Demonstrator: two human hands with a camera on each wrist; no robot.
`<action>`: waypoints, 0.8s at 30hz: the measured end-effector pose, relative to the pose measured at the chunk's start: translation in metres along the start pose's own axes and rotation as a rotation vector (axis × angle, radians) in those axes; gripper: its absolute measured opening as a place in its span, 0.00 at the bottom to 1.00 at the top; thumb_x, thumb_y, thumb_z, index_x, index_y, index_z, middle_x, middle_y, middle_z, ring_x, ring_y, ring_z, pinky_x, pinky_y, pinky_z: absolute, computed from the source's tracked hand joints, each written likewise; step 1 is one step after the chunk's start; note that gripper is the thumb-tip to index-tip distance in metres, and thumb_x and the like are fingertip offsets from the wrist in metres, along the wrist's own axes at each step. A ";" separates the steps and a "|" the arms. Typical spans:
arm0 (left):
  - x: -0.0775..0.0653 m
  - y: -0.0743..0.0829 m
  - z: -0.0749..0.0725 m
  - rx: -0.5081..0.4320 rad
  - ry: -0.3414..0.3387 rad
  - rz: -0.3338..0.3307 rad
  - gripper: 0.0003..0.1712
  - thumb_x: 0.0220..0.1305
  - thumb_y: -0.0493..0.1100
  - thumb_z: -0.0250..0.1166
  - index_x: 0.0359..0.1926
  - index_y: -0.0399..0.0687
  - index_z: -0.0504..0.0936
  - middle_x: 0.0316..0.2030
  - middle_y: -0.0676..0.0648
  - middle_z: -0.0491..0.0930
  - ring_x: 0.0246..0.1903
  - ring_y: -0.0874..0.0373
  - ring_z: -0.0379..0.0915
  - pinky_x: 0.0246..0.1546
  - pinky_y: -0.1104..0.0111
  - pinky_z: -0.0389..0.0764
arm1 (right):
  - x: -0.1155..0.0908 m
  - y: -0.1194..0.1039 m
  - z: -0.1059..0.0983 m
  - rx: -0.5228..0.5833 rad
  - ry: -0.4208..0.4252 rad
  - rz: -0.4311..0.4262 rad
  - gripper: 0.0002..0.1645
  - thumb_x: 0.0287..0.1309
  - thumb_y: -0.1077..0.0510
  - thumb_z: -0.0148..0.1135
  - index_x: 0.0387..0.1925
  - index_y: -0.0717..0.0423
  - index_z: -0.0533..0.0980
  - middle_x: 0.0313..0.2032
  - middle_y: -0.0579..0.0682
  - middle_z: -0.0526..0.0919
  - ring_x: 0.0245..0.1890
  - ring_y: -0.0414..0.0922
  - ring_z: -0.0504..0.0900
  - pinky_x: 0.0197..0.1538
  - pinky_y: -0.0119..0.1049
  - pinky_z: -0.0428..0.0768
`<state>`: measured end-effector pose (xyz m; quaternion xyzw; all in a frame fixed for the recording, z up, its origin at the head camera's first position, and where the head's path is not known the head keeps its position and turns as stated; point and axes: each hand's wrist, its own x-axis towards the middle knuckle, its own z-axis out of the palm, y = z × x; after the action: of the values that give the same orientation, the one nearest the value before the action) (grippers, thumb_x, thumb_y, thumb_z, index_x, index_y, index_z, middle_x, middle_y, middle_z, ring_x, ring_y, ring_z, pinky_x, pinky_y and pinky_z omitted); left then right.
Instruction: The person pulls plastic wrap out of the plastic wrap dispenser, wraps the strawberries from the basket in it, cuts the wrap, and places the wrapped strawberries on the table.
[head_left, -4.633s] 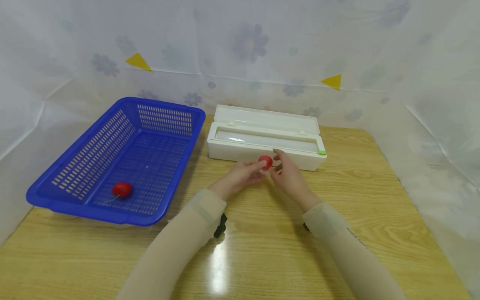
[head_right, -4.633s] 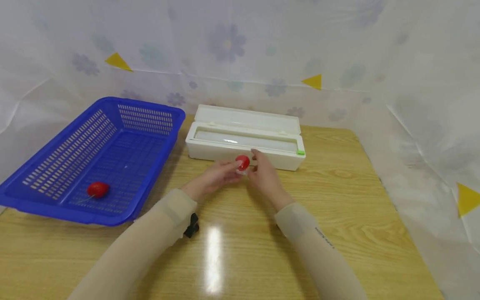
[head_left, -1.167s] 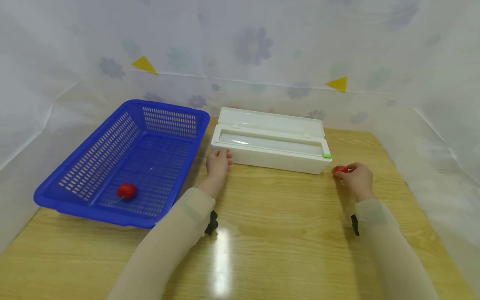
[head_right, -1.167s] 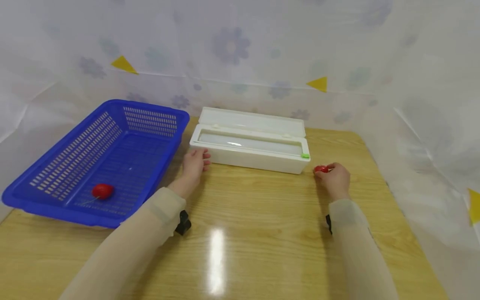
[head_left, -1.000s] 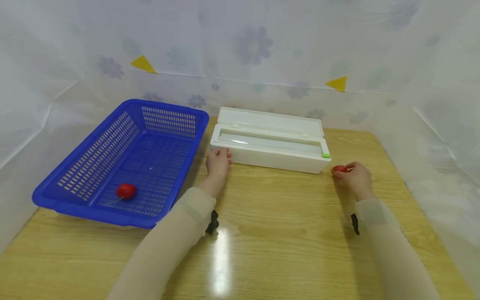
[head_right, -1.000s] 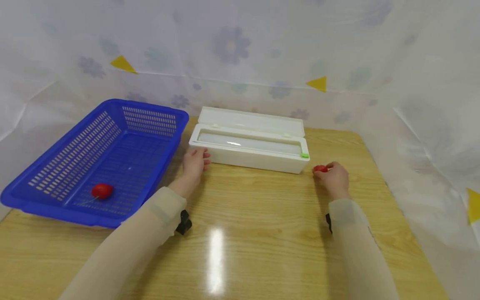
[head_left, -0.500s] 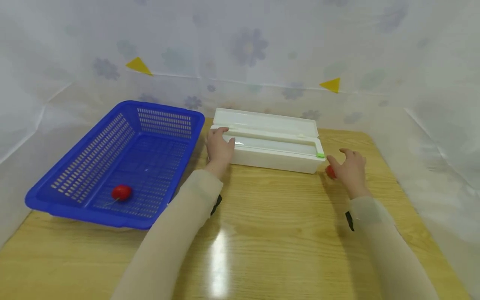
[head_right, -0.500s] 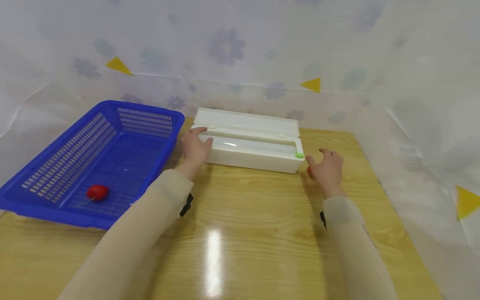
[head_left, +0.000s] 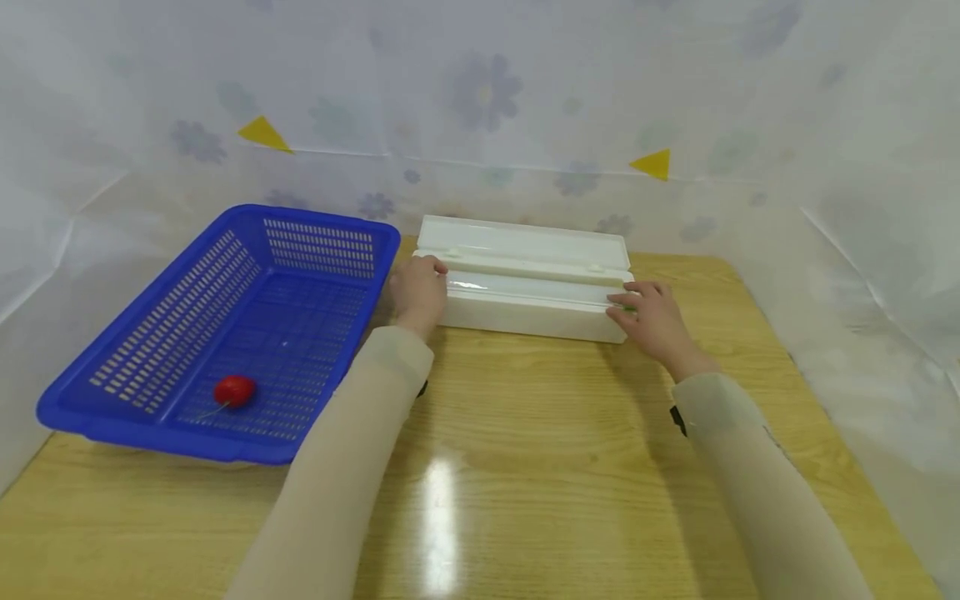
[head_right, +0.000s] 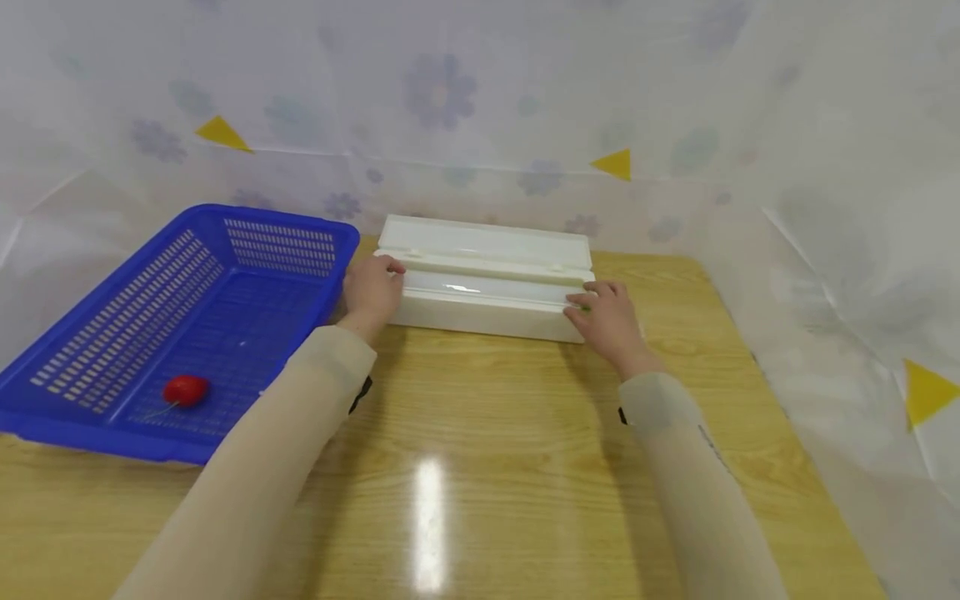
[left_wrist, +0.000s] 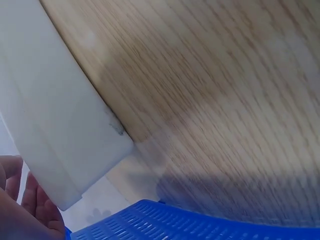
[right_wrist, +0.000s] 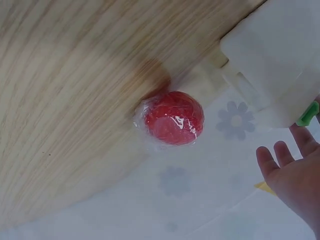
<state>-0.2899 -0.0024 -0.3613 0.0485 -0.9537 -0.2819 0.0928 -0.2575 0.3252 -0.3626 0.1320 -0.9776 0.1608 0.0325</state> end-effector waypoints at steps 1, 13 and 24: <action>0.001 -0.001 -0.001 -0.006 0.006 0.000 0.11 0.66 0.43 0.56 0.45 0.51 0.82 0.45 0.47 0.82 0.48 0.50 0.76 0.52 0.60 0.72 | 0.000 0.000 0.000 0.005 0.005 0.002 0.23 0.68 0.52 0.49 0.57 0.62 0.72 0.63 0.68 0.62 0.64 0.67 0.53 0.65 0.62 0.51; 0.004 -0.006 -0.005 -0.056 0.019 0.005 0.12 0.67 0.42 0.55 0.46 0.46 0.82 0.45 0.45 0.83 0.49 0.50 0.77 0.54 0.61 0.74 | 0.007 -0.007 -0.001 -0.038 0.106 0.055 0.15 0.66 0.59 0.51 0.47 0.62 0.78 0.50 0.65 0.78 0.56 0.63 0.66 0.58 0.59 0.67; 0.003 -0.005 -0.005 -0.110 0.001 -0.022 0.13 0.69 0.42 0.52 0.46 0.41 0.79 0.44 0.43 0.82 0.47 0.50 0.77 0.51 0.61 0.74 | 0.017 -0.014 0.005 0.037 0.133 0.124 0.18 0.70 0.59 0.39 0.49 0.69 0.71 0.37 0.65 0.79 0.26 0.51 0.75 0.33 0.44 0.74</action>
<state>-0.2919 -0.0096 -0.3599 0.0541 -0.9361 -0.3349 0.0929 -0.2701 0.3065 -0.3613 0.0608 -0.9764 0.1889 0.0847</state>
